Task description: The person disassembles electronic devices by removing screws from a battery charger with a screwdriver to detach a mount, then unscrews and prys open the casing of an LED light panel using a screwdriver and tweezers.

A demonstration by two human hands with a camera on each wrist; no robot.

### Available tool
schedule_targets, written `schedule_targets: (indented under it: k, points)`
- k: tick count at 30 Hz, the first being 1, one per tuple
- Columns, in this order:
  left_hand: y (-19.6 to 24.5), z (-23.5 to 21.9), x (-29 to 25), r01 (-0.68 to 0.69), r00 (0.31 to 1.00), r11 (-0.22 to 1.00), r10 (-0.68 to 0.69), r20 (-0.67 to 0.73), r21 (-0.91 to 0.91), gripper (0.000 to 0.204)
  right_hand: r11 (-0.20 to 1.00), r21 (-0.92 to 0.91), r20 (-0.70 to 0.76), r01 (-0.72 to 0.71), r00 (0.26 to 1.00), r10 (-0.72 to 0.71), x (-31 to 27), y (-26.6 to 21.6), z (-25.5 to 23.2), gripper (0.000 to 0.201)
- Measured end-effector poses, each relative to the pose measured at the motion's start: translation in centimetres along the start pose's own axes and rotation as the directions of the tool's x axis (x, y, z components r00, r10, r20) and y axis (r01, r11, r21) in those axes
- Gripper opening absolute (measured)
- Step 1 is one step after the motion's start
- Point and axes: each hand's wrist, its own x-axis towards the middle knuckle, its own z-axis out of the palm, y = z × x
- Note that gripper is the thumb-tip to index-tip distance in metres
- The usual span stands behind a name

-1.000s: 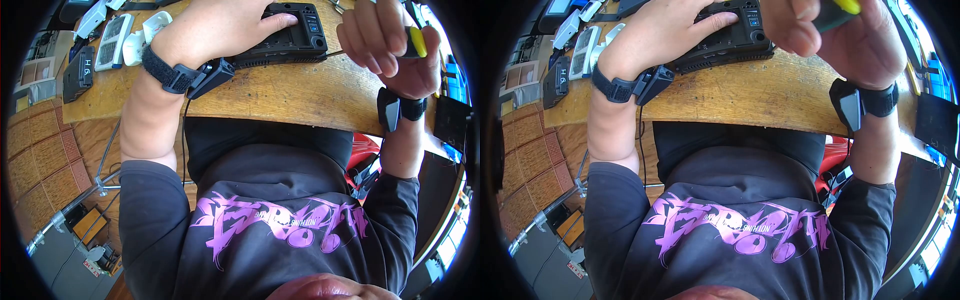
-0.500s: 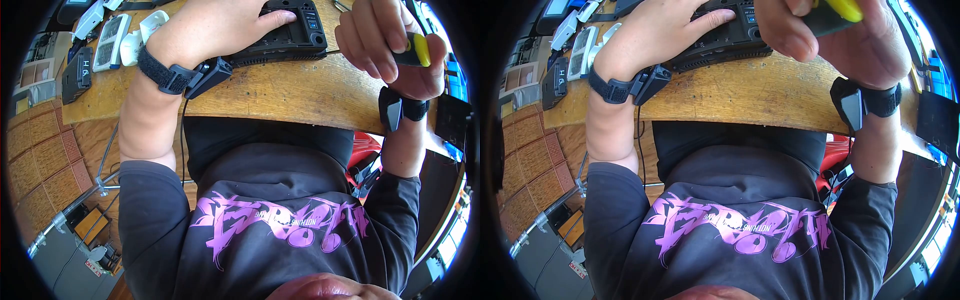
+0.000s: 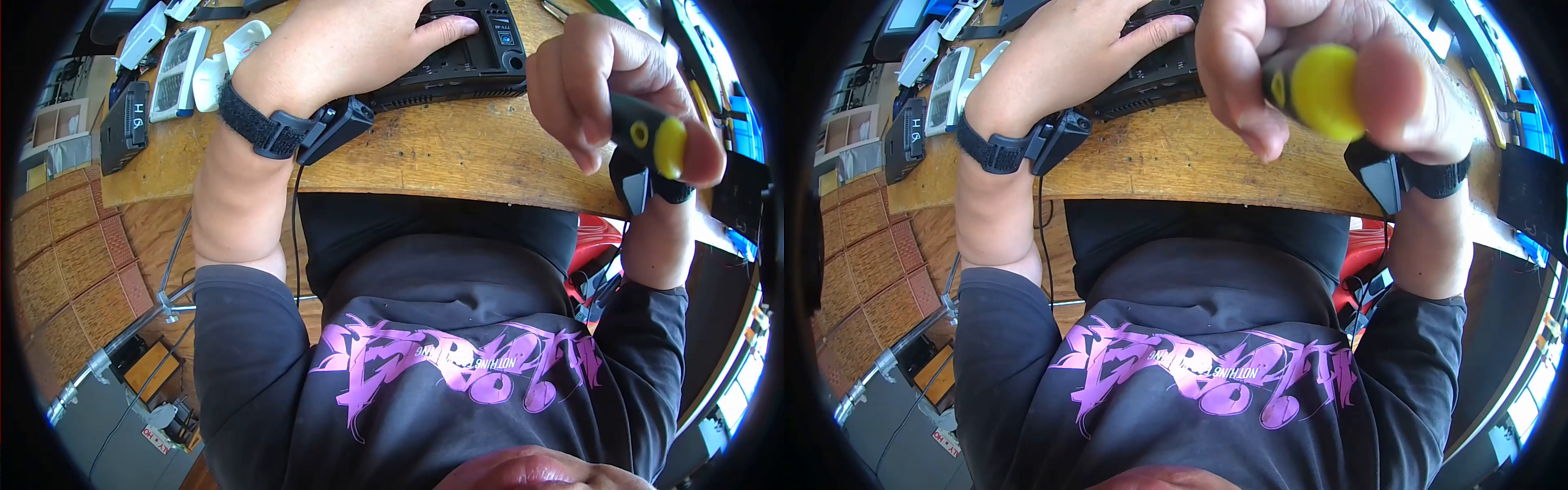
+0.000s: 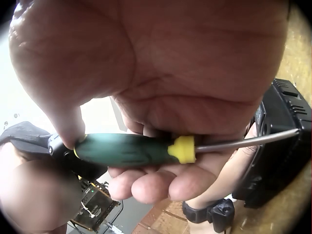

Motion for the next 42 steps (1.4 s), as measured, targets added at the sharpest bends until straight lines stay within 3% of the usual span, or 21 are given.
schedule_targets:
  k: [2,3,4,6,7,8,12,14,15,18,19,22,27,29,32,34,35,36,38,40,42]
  points:
    - [0.0,0.0,0.0,0.001,1.0,1.0,-0.001,0.002,0.004,0.042,0.993,-0.095,0.06,0.072,0.996,-0.066,0.0,0.6,-0.2,0.079]
    - [0.0,0.0,0.0,0.005,1.0,1.0,-0.005,0.016,0.018,0.042,0.998,-0.065,-0.087,0.0,0.996,-0.006,-0.5,0.5,1.3,0.079]
    - [0.1,0.0,0.1,0.008,1.0,1.0,-0.009,0.029,0.03,0.042,0.998,-0.064,-0.09,0.0,0.996,-0.006,-0.4,0.3,1.4,0.079]
    - [0.1,0.0,0.1,0.021,0.999,1.0,-0.021,0.041,0.021,0.042,0.948,-0.311,-0.006,-0.065,0.998,0.066,0.0,-0.4,1.4,0.074]
    - [0.2,0.0,0.1,0.036,0.998,0.999,-0.037,0.053,0.014,0.042,0.899,-0.218,-0.279,-0.38,0.907,0.316,-0.4,-1.4,3.6,0.069]
    - [0.1,0.0,0.1,0.036,0.998,0.999,-0.037,0.059,0.012,0.042,0.845,-0.433,-0.168,-0.314,0.949,0.267,-0.2,-1.2,3.3,0.054]
    - [0.1,0.1,-0.2,0.015,0.999,1.0,-0.014,0.035,-0.025,0.043,0.712,-0.527,-0.239,-0.465,0.884,0.401,0.4,-0.5,4.8,0.034]
    - [0.0,0.2,-0.2,-0.009,1.0,0.999,0.01,0.021,-0.034,0.043,0.285,-0.609,-0.262,-0.74,0.527,0.808,1.5,-1.7,4.9,0.034]
    - [0.0,0.1,-0.2,0.007,0.999,0.999,-0.006,0.042,-0.031,0.043,0.292,-0.739,-0.396,-0.607,0.742,0.541,-0.2,-0.2,5.2,0.033]
    - [0.0,0.1,-0.1,0.017,0.999,1.0,-0.016,0.031,-0.021,0.041,0.457,-0.578,-0.327,-0.676,0.705,0.629,-0.5,0.1,3.3,0.033]
    - [0.3,0.0,-0.1,0.004,1.0,1.0,-0.004,0.029,-0.029,0.041,0.469,-0.486,-0.323,-0.738,0.65,0.688,-0.2,-0.9,2.9,0.029]
    - [0.3,-0.4,0.1,-0.002,1.0,0.998,0.003,0.008,-0.056,0.037,0.537,-0.448,-0.327,-0.715,0.69,0.646,-0.8,-0.1,2.6,0.026]
    - [0.3,-0.6,0.7,-0.004,1.0,0.998,0.002,-0.019,-0.067,0.032,0.478,-0.508,-0.306,-0.717,0.669,0.677,-0.4,-0.6,2.1,0.024]
    - [1.5,-1.5,0.5,0.024,0.998,1.0,-0.023,0.058,-0.02,0.028,0.495,-0.415,-0.298,-0.763,0.629,0.718,0.3,-1.0,2.2,0.024]
    - [0.4,0.6,0.9,-0.013,1.0,0.999,0.012,-0.022,-0.039,0.04,0.502,-0.322,-0.271,-0.803,0.586,0.763,0.6,-1.8,2.1,0.025]
    - [-0.2,0.7,1.0,-0.047,0.998,0.999,0.046,-0.03,-0.022,0.043,0.446,-0.473,-0.312,-0.76,0.618,0.722,0.8,-2.0,2.3,0.023]
    - [-0.1,0.6,0.9,-0.026,1.0,0.999,0.026,-0.013,-0.021,0.043,0.684,-0.458,-0.159,-0.567,0.81,0.565,-1.0,-0.9,0.7,0.039]
    - [0.1,0.7,0.8,-0.006,1.0,1.0,0.006,0.013,-0.027,0.044,0.688,-0.442,-0.163,-0.576,0.806,0.569,-0.1,-1.5,1.2,0.039]
    - [0.1,0.6,1.0,0.033,0.996,0.998,-0.028,0.081,-0.062,0.04,0.374,-0.458,-0.281,-0.807,0.53,0.8,1.8,-3.5,2.0,0.022]
    - [0.2,0.5,1.1,0.012,0.998,0.997,-0.007,0.062,-0.08,0.039,0.373,-0.48,-0.292,-0.794,0.546,0.785,0.1,-2.4,2.3,0.024]
    - [0.7,0.2,1.3,0.041,0.996,0.994,-0.034,0.08,-0.097,0.039,0.583,-0.603,-0.224,-0.545,0.817,0.531,-0.1,-3.2,2.4,0.023]
